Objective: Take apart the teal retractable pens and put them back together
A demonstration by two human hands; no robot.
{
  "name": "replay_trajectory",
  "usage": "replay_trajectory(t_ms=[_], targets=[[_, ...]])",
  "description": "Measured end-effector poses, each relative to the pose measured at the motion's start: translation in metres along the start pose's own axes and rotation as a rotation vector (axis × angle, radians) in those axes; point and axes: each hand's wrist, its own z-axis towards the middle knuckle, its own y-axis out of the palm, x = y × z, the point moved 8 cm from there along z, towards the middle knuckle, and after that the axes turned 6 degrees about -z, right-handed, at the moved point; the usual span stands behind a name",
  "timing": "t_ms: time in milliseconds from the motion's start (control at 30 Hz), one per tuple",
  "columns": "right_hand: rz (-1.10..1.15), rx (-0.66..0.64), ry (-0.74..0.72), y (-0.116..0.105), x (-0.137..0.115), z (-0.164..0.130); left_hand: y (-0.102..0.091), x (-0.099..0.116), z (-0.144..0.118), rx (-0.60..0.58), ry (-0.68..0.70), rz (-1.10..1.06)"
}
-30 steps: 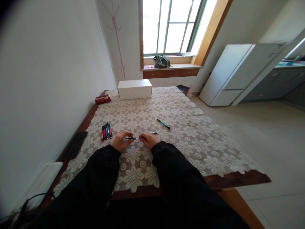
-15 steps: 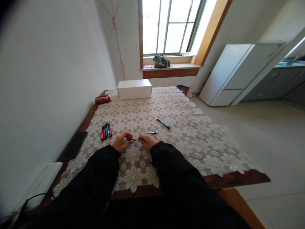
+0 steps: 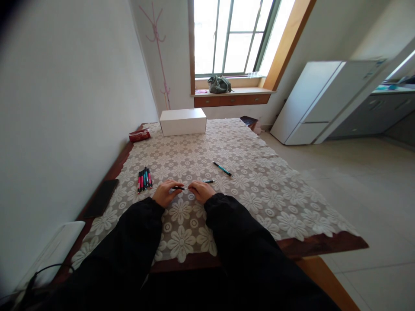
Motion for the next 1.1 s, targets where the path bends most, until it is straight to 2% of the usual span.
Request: replay_trajectory(t_ms=[233,333,433,567,733,1100], targets=[[-0.047,-0.007,-0.011,-0.003,-0.002,0.001,0.002,0.000,0.001,-0.042,-0.004,0.082],[-0.090,0.084,0.015,-0.019,0.006,0.000,-0.001,-0.001,0.001,-0.010,-0.020,0.099],[-0.192,0.168,0.129,-0.033,0.026,-0.003,-0.006,-0.004,0.001,0.036,-0.041,0.111],[-0.333,0.085,0.242,-0.029,0.045,-0.008,-0.008,-0.007,0.001,0.063,-0.061,0.126],[-0.351,-0.018,0.270,-0.020,0.047,-0.008,-0.007,-0.011,0.001,0.053,-0.086,0.160],[-0.291,-0.026,0.151,-0.010,0.032,-0.004,-0.005,-0.012,0.001,0.042,-0.081,0.137]])
